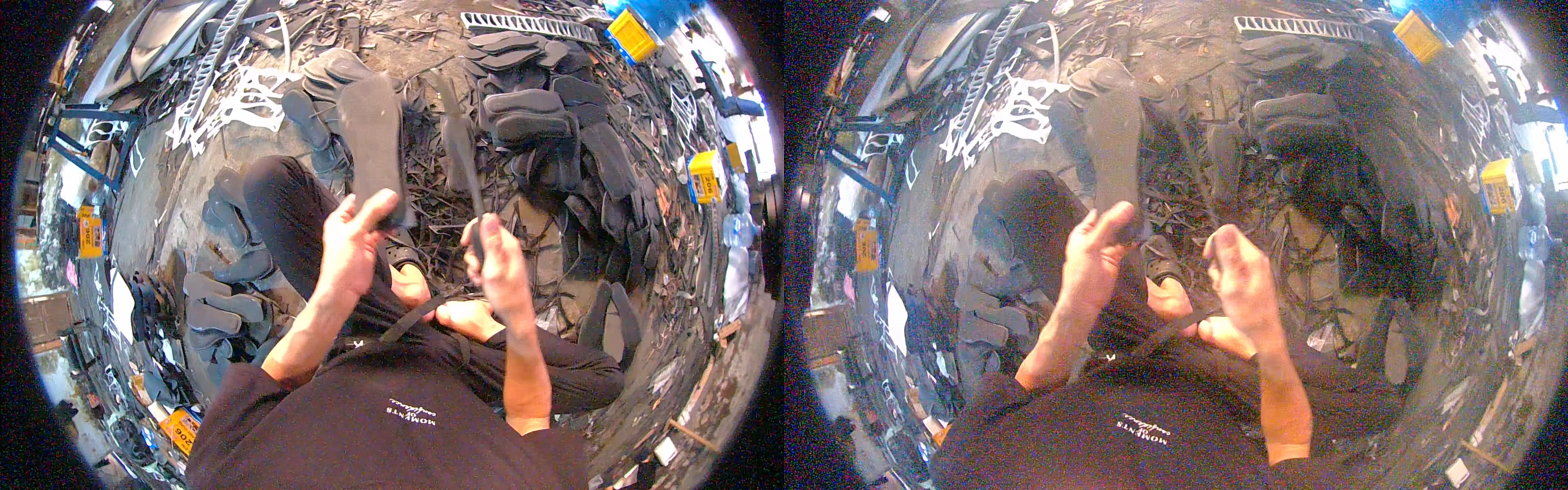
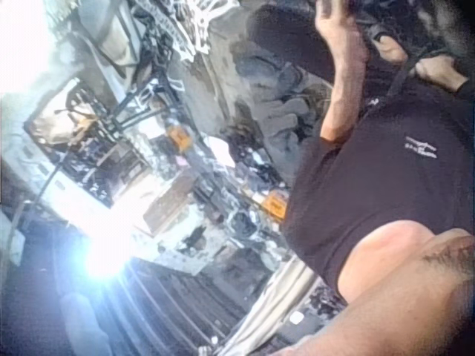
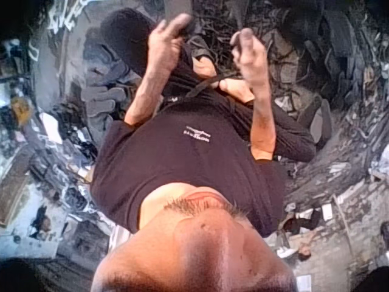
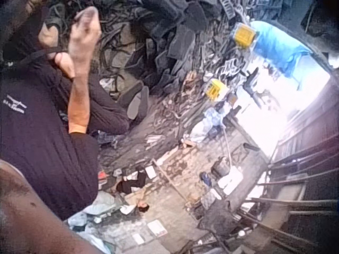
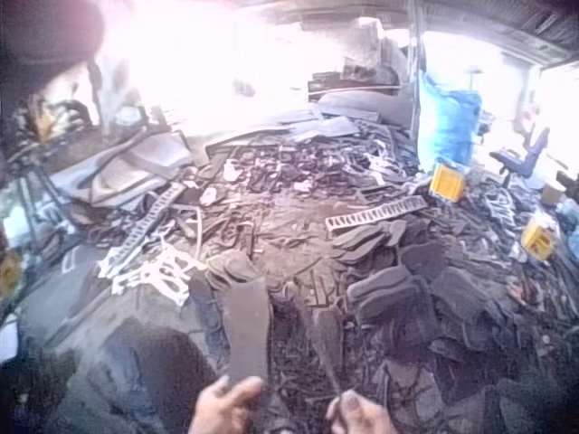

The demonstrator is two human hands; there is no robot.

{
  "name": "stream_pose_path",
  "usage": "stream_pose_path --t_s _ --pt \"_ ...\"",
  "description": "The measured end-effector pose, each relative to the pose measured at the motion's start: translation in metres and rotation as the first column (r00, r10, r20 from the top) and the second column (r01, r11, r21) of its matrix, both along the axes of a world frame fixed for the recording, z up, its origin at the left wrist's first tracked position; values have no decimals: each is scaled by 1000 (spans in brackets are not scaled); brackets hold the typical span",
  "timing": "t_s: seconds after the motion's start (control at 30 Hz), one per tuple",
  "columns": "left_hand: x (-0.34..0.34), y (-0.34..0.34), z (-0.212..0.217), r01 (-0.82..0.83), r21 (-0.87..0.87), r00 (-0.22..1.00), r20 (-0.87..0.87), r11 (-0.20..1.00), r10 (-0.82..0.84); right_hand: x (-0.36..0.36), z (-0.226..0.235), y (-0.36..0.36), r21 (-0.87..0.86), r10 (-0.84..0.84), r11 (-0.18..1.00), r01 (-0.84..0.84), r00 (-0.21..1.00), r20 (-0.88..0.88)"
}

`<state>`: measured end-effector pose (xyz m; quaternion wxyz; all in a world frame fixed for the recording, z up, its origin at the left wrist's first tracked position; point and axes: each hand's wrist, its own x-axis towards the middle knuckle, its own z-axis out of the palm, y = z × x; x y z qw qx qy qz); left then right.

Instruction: The person sits cross-legged on the floor and uses a knife to cut black rubber pieces into smaller strips. They repeatedly pick up rubber pieces, cut them, and place the cut pieces aside.

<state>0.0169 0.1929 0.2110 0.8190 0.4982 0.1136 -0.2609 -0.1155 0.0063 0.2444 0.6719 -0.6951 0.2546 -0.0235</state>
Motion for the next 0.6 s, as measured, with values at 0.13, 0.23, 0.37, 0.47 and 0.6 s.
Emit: stream_pose_path --t_s 0.13,0.23,0.37,0.47,0.6 --pt "-22 -17 32 -43 -89 997 -65 995 37 -3 0 52 -354 -88 926 133 986 140" --pt "-25 -22 33 -145 -204 986 -112 968 124 -19 -15 72 -456 -87 877 149 984 156" --pt "-26 -27 38 -197 -323 977 -143 926 157 -49 -51 86 -463 -81 880 104 994 69" --pt "-21 -22 42 -152 -318 975 -206 936 88 -74 -61 89 -418 -77 904 90 996 49" --pt "-19 -14 50 -64 -307 975 -223 950 -7 -72 -44 86 -450 -75 888 96 995 64"
